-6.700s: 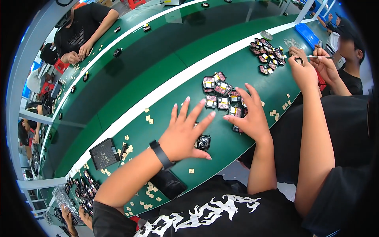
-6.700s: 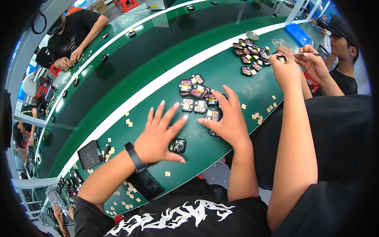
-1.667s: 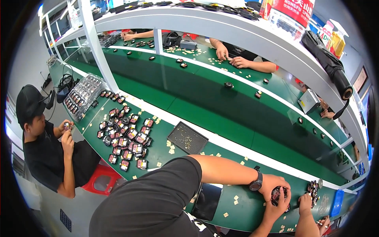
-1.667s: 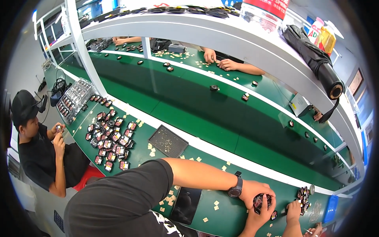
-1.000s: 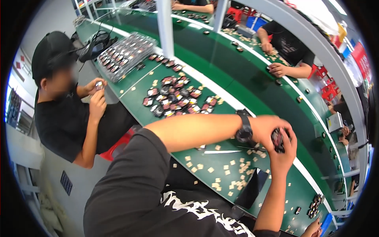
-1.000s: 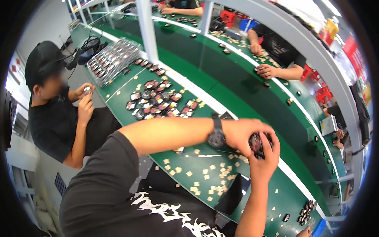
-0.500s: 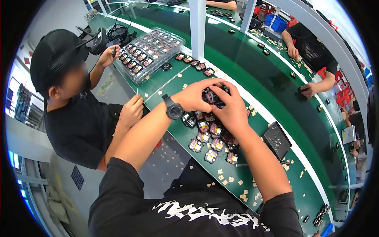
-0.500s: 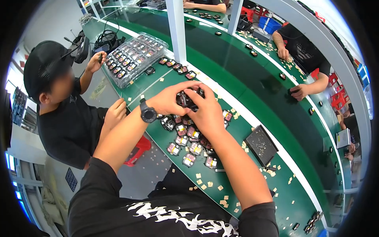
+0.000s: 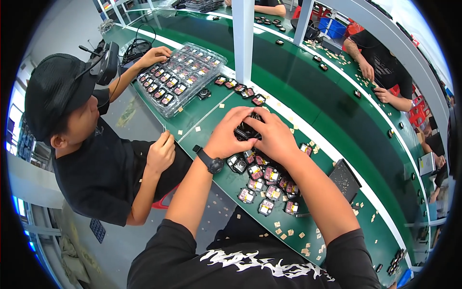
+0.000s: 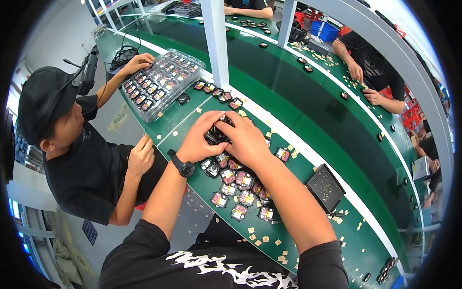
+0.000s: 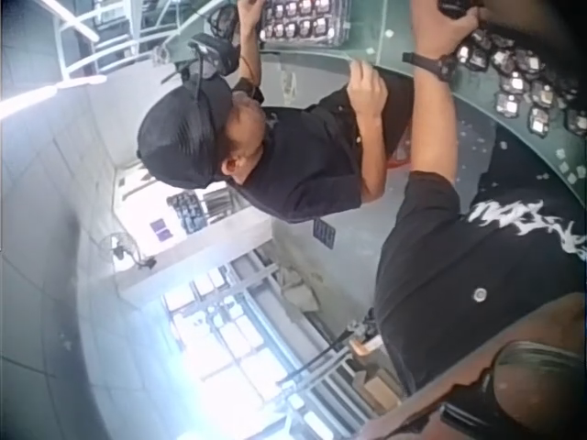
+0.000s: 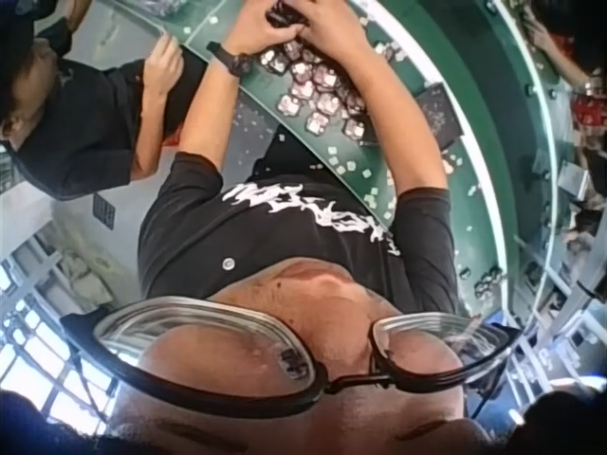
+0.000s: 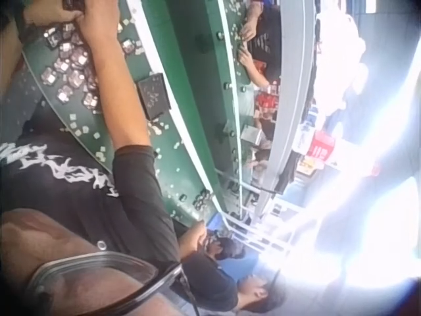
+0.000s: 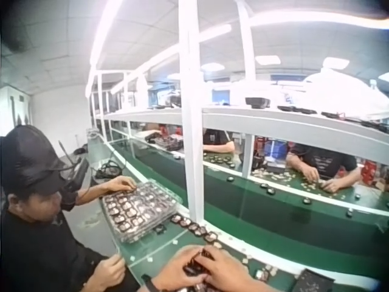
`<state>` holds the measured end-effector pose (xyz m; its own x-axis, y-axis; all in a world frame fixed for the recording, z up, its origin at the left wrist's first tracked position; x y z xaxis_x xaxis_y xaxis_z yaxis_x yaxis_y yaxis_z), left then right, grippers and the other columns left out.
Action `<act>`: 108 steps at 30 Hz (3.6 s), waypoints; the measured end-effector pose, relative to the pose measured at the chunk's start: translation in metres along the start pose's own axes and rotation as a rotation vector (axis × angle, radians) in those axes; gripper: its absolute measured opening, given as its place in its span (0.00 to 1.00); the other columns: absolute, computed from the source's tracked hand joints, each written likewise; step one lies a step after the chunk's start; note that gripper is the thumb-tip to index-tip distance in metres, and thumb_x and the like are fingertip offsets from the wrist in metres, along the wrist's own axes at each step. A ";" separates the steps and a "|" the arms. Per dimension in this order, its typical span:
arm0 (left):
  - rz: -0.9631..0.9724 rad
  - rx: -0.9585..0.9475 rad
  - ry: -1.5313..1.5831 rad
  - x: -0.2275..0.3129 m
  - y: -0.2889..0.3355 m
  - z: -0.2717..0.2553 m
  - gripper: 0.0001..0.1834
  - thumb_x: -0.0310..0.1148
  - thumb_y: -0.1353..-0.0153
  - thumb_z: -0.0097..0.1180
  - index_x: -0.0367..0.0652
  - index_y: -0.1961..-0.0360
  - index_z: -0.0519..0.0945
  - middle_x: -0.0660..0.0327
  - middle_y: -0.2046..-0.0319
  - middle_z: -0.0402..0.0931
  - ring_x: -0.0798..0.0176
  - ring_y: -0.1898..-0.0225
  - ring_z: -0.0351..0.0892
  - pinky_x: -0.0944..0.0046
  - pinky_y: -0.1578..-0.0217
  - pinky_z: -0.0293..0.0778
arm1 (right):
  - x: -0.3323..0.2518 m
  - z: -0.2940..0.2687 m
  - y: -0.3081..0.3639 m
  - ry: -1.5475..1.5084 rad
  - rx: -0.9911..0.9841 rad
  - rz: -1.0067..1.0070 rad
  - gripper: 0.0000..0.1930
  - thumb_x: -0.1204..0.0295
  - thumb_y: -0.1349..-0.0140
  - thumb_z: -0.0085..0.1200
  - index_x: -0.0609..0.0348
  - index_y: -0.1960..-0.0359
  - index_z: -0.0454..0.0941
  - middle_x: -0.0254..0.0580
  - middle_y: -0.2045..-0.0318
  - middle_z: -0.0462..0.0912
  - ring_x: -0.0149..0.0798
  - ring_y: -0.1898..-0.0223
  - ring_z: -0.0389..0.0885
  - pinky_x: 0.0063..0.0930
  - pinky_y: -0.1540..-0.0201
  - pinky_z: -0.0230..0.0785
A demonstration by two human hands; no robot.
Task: Assemble small electronic components, specifically attaching connectors and cleaning circuit boards at a factory workstation.
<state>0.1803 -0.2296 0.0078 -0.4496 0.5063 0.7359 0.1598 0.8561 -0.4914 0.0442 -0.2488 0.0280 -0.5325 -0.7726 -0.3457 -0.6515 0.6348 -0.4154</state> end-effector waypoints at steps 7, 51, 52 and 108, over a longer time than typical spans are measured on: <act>0.011 0.021 -0.155 -0.005 0.008 -0.001 0.40 0.39 0.54 0.74 0.42 0.37 0.75 0.55 0.36 0.71 0.48 0.37 0.75 0.54 0.39 0.74 | 0.003 0.002 0.007 0.004 -0.021 0.051 0.29 0.69 0.53 0.71 0.50 0.45 0.80 0.50 0.36 0.70 0.54 0.43 0.78 0.47 0.40 0.73; 0.656 -0.360 -0.329 0.279 0.076 0.187 0.12 0.22 0.37 0.61 0.33 0.53 0.84 0.48 0.54 0.84 0.43 0.52 0.81 0.49 0.47 0.75 | 0.066 -0.421 0.893 0.837 1.088 2.195 0.43 0.35 0.43 0.58 0.41 0.29 0.68 0.71 0.26 0.48 0.87 0.31 0.52 0.77 0.31 0.46; 0.615 -0.395 -0.331 0.280 0.083 0.195 0.12 0.23 0.38 0.60 0.34 0.52 0.84 0.47 0.55 0.83 0.42 0.53 0.81 0.47 0.47 0.75 | 0.076 -0.432 0.909 0.866 1.085 2.257 0.45 0.32 0.44 0.56 0.39 0.27 0.66 0.71 0.25 0.49 0.86 0.30 0.50 0.76 0.30 0.45; 0.591 -0.747 -0.195 0.280 0.115 0.262 0.13 0.26 0.40 0.62 0.37 0.53 0.83 0.51 0.56 0.84 0.46 0.55 0.82 0.49 0.50 0.74 | 0.152 -0.391 0.766 0.707 0.470 1.668 0.35 0.33 0.48 0.59 0.29 0.39 0.80 0.43 0.42 0.77 0.62 0.36 0.66 0.66 0.41 0.62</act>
<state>-0.1573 -0.0164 0.0354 -0.2446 0.9072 0.3424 0.8931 0.3482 -0.2848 -0.7467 0.1185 -0.0140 -0.5586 0.7838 -0.2713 0.8257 0.4947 -0.2711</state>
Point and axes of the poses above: each hand's wrist, its own y-axis away from the middle knuckle, its own z-axis out of the palm, x = y × z, the point moved 7 cm from there along -y, towards the middle knuckle
